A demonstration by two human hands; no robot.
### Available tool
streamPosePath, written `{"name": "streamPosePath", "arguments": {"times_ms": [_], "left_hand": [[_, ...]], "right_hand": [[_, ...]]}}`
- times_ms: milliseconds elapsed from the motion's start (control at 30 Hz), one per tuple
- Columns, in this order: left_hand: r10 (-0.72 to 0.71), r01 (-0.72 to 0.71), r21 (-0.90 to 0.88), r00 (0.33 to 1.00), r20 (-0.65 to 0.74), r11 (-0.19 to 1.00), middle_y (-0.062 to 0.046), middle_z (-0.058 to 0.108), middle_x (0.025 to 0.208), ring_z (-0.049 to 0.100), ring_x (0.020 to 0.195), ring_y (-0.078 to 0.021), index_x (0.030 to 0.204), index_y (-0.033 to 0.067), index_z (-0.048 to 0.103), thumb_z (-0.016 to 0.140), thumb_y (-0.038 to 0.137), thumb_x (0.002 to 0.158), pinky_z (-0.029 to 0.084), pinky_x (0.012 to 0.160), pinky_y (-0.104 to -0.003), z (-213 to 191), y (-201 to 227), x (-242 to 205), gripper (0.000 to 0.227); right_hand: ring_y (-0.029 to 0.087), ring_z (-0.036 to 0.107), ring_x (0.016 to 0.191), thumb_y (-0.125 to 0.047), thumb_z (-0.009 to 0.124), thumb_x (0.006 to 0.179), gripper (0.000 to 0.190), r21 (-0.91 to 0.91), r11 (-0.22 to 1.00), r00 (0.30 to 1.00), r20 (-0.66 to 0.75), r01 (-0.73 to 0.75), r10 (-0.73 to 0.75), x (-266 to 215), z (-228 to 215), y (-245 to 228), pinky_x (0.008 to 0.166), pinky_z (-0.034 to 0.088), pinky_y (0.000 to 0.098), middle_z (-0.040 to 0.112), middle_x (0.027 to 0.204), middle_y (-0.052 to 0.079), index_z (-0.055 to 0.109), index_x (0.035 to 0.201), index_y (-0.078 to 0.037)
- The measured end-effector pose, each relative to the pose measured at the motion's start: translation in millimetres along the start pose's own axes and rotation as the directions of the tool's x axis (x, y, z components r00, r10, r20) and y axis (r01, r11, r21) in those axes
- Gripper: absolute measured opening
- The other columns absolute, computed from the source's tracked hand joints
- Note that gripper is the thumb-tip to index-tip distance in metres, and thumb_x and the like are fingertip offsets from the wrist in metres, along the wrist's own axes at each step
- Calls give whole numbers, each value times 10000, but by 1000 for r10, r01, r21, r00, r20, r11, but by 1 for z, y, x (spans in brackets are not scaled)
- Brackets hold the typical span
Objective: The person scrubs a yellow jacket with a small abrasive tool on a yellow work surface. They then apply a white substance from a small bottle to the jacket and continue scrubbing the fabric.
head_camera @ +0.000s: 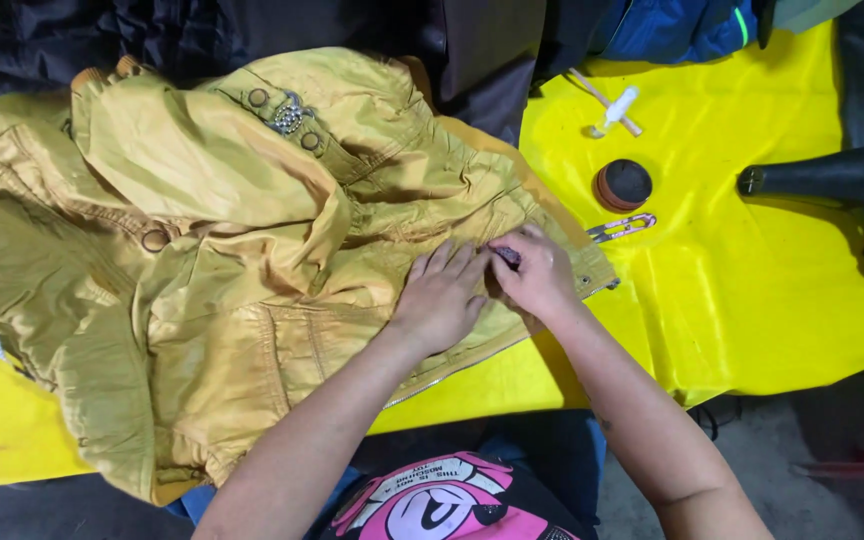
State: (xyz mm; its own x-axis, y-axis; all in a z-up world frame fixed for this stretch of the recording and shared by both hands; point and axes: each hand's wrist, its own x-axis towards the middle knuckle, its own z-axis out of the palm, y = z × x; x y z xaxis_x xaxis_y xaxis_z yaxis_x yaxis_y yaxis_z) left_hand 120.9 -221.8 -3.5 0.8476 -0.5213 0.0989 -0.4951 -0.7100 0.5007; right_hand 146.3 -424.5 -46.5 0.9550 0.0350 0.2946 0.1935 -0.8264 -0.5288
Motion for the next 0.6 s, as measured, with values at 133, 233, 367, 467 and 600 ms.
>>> {"name": "streamPosePath", "arguments": {"times_ms": [133,233,367,467,600], "left_hand": [[-73,67,30,969,237,997,-117,287,1672,153,1568,-332,1553,166,422,487,435,1012,123,1234,-538,-21,-7,-16,608],[-75,78,-2,961,268,997,-129,262,1680,132,1573,-346,1568,178,404,470,453,1015,111,1235,-558,-33,-5,-20,621],[-68,74,-15,967,245,997,-144,299,1660,158,1562,-353,1543,158,450,493,443,1012,125,1231,-568,-31,-6,-17,605],[-54,50,24,970,237,998,-121,273,1669,147,1561,-345,1564,199,413,468,488,1005,123,1223,-564,-17,-15,-14,632],[-52,43,47,976,213,998,-116,287,1664,172,1555,-338,1550,202,436,480,489,1003,130,1224,-556,-10,-20,-13,619]], "right_hand": [[337,702,902,-242,810,859,149,18,998,995,-89,54,-52,10,-13,21,760,563,408,643,894,101,782,995,-189],[324,704,891,-248,805,861,152,29,997,991,-110,74,-71,10,-5,11,751,567,398,649,894,87,778,998,-186],[370,718,891,-236,802,844,152,93,980,984,-24,177,-175,1,3,-1,731,578,454,687,890,125,762,974,-170],[334,694,841,-237,807,849,114,24,999,987,-155,43,-38,17,-13,21,716,556,406,634,852,109,776,944,-181],[341,690,840,-193,815,859,114,11,998,973,-225,56,-52,15,-11,23,697,552,400,615,845,114,762,949,-149]]}}
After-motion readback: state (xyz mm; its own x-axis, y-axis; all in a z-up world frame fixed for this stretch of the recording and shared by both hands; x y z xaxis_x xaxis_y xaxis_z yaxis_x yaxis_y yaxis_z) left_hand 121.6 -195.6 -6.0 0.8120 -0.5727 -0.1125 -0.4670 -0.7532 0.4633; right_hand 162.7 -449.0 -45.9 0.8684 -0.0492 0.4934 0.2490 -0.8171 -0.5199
